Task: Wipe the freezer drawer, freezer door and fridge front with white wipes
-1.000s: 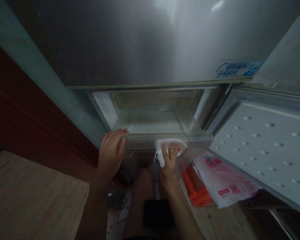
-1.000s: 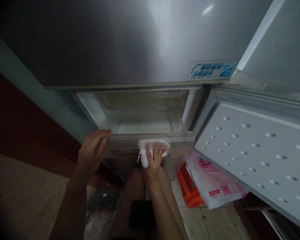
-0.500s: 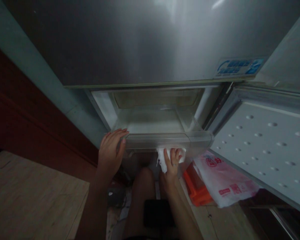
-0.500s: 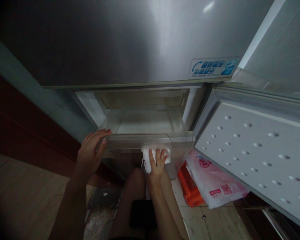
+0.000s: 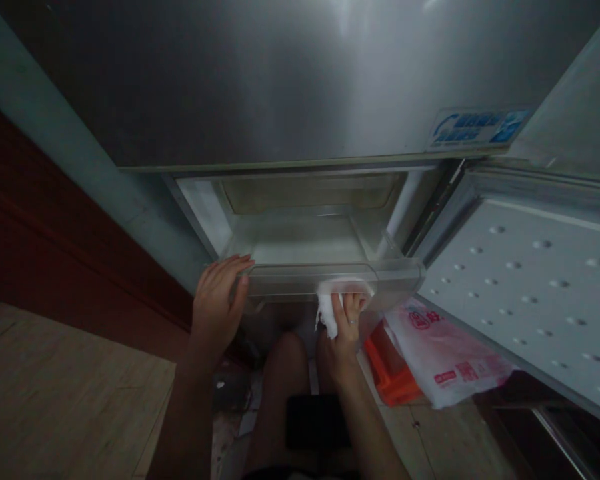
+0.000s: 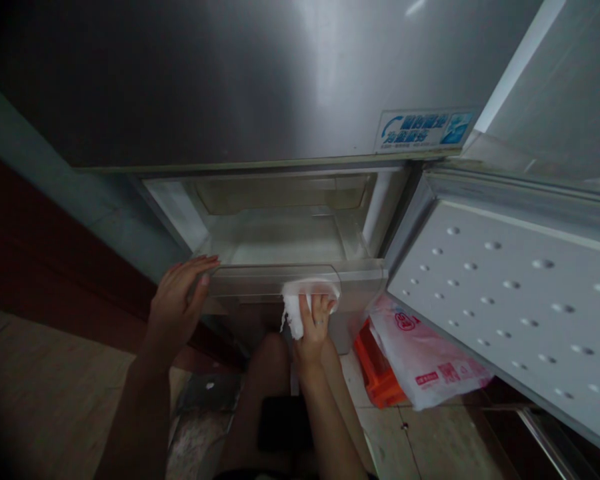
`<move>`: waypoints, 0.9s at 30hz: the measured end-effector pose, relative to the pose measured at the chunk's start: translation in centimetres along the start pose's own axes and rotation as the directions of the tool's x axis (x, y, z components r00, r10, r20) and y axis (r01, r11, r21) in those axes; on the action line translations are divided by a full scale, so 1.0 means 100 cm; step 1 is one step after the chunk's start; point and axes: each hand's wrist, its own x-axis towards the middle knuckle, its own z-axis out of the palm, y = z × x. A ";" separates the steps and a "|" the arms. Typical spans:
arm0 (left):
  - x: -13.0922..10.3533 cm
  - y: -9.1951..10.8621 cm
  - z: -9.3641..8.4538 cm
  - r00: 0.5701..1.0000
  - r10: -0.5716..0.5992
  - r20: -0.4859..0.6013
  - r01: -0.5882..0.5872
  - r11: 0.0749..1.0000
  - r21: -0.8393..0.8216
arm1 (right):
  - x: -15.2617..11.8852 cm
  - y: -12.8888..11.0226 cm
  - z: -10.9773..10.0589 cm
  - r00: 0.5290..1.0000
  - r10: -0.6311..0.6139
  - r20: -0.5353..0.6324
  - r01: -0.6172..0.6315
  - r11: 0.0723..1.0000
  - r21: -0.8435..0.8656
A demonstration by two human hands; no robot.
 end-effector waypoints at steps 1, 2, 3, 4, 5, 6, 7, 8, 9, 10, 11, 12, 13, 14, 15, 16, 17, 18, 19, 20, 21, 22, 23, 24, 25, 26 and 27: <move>0.000 0.000 0.000 1.000 -0.001 0.001 0.001 1.000 0.000 | -0.006 0.003 0.001 1.000 0.007 0.022 -0.007 1.000 -0.004; 0.000 0.000 0.000 1.000 -0.002 0.002 0.002 1.000 -0.001 | -0.011 0.005 0.001 0.999 0.013 0.046 -0.012 1.000 -0.004; 0.000 0.000 0.000 1.000 -0.003 0.003 0.003 1.000 -0.002 | -0.015 0.008 0.002 0.998 0.019 0.065 -0.019 1.000 -0.001; 0.000 0.000 0.000 1.000 -0.002 0.006 0.002 1.000 -0.003 | -0.020 0.009 0.002 0.997 0.023 0.077 -0.023 1.000 0.003; 0.000 0.000 0.000 1.000 -0.001 0.008 0.001 1.000 -0.005 | -0.023 0.011 0.002 0.996 0.029 0.089 -0.030 1.000 0.005; 0.000 0.000 0.000 1.000 0.000 0.007 0.000 1.000 -0.005 | -0.026 0.012 0.002 0.995 0.035 0.094 -0.036 0.999 0.009; 0.000 0.000 0.000 1.000 -0.001 0.005 0.001 1.000 -0.006 | -0.028 0.012 0.001 0.994 0.041 0.103 -0.042 0.999 0.014; 0.000 0.000 0.000 1.000 -0.001 0.005 0.002 1.000 -0.007 | -0.031 0.012 0.000 0.992 0.047 0.117 -0.050 0.998 0.023; 0.000 0.000 0.000 1.000 -0.001 0.003 0.002 1.000 -0.008 | -0.034 0.011 -0.002 0.989 0.056 0.134 -0.061 0.997 0.038; 0.000 -0.001 0.001 1.000 -0.002 -0.001 0.002 1.000 -0.008 | -0.036 0.009 -0.004 0.986 0.066 0.152 -0.076 0.995 0.059; -0.001 -0.001 0.001 1.000 -0.004 -0.001 0.004 1.000 -0.008 | -0.039 0.007 -0.008 0.982 0.081 0.172 -0.097 0.992 0.087; -0.001 -0.001 0.001 1.000 -0.004 0.001 0.004 1.000 -0.008 | -0.041 0.004 -0.012 0.977 0.094 0.190 -0.118 0.986 0.118; -0.001 -0.001 0.001 1.000 -0.004 0.001 0.004 1.000 -0.007 | -0.043 0.001 -0.016 0.973 0.106 0.204 -0.138 0.979 0.151; -0.001 -0.002 0.001 1.000 -0.004 -0.001 0.004 1.000 -0.007 | -0.043 -0.002 -0.020 0.973 0.104 0.205 -0.142 0.974 0.179; 0.000 -0.002 0.001 1.000 -0.003 -0.004 0.003 1.000 -0.007 | -0.042 -0.005 -0.024 0.975 0.094 0.199 -0.134 0.971 0.198; 0.000 -0.002 0.001 1.000 0.000 -0.005 0.000 1.000 -0.005 | -0.039 -0.007 -0.027 0.980 0.077 0.184 -0.114 0.972 0.203; 0.000 -0.002 0.002 1.000 0.003 -0.006 -0.004 1.000 -0.002 | -0.035 -0.008 -0.028 0.986 0.055 0.156 -0.085 0.977 0.195; 0.000 -0.002 0.002 1.000 0.005 -0.007 -0.005 1.000 0.002 | -0.030 -0.008 -0.027 0.992 0.033 0.122 -0.055 0.983 0.176; 0.000 -0.001 0.002 1.000 0.004 -0.006 -0.004 1.000 0.008 | -0.025 -0.007 -0.024 0.996 0.014 0.092 -0.027 0.988 0.151; 0.000 -0.001 0.002 1.000 0.003 -0.005 -0.003 1.000 0.013 | -0.019 -0.006 -0.020 0.998 0.001 0.070 -0.010 0.992 0.127; -0.001 -0.001 0.002 1.000 0.002 -0.005 -0.002 1.000 0.017 | -0.015 -0.005 -0.014 0.998 0.000 0.058 -0.006 0.994 0.105; -0.001 -0.001 0.002 1.000 0.000 -0.003 0.000 1.000 0.020 | -0.012 -0.004 -0.007 0.999 0.004 0.051 -0.008 0.996 0.087; -0.001 -0.001 0.002 1.000 -0.001 -0.002 0.001 1.000 0.021 | -0.010 -0.004 0.002 0.999 0.016 0.047 -0.019 0.997 0.072; -0.001 0.000 0.002 1.000 -0.001 -0.002 0.001 1.000 0.021 | -0.010 -0.005 0.010 0.998 0.031 0.047 -0.034 0.998 0.057; -0.001 0.000 0.002 1.000 0.001 -0.003 0.000 1.000 0.020 | -0.011 -0.008 0.019 0.998 0.049 0.048 -0.051 0.998 0.045; -0.001 0.000 0.002 1.000 0.001 -0.004 -0.001 1.000 0.019 | -0.013 -0.012 0.028 0.996 0.066 0.054 -0.068 0.997 0.036; 0.000 0.000 0.002 1.000 0.000 -0.006 0.000 1.000 0.017 | -0.015 -0.018 0.035 0.995 0.078 0.061 -0.080 0.996 0.030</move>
